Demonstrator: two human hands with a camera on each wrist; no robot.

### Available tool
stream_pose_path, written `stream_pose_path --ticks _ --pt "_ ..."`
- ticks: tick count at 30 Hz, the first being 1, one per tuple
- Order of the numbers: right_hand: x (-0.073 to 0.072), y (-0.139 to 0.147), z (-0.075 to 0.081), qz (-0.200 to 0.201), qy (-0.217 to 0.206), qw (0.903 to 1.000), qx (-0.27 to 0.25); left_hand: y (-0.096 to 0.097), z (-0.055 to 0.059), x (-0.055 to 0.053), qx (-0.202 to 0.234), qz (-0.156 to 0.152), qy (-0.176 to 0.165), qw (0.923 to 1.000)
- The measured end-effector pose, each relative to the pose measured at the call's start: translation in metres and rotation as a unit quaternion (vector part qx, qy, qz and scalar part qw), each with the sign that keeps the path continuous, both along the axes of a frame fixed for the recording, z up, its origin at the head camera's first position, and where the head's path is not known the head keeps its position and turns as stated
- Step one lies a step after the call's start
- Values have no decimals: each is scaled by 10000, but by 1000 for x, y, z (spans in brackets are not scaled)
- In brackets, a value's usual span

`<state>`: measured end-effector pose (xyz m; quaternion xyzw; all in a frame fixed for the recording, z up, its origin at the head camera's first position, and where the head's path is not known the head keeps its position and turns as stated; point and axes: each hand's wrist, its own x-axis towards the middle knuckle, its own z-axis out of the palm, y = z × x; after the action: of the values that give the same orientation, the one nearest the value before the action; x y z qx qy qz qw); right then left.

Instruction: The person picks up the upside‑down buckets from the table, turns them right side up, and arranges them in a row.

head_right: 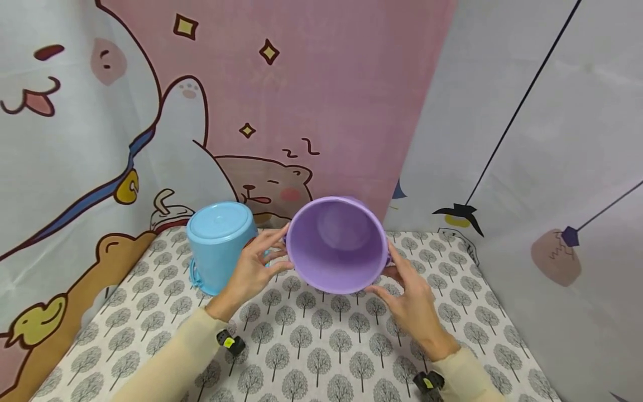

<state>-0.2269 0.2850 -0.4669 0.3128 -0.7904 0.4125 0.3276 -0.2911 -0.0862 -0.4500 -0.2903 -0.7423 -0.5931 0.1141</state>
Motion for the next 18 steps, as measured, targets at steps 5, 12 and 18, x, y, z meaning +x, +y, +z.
stream_pose_path --ticks 5,12,18 --pt "-8 10 12 52 -449 9989 81 5 4 -8 -683 416 399 9960" --pt "-22 26 22 -307 -1069 9938 73 23 6 -26 -324 25 -184 9993" --pt "-38 45 25 -149 -1683 9856 -102 44 7 -41 -273 -158 -589 9978"
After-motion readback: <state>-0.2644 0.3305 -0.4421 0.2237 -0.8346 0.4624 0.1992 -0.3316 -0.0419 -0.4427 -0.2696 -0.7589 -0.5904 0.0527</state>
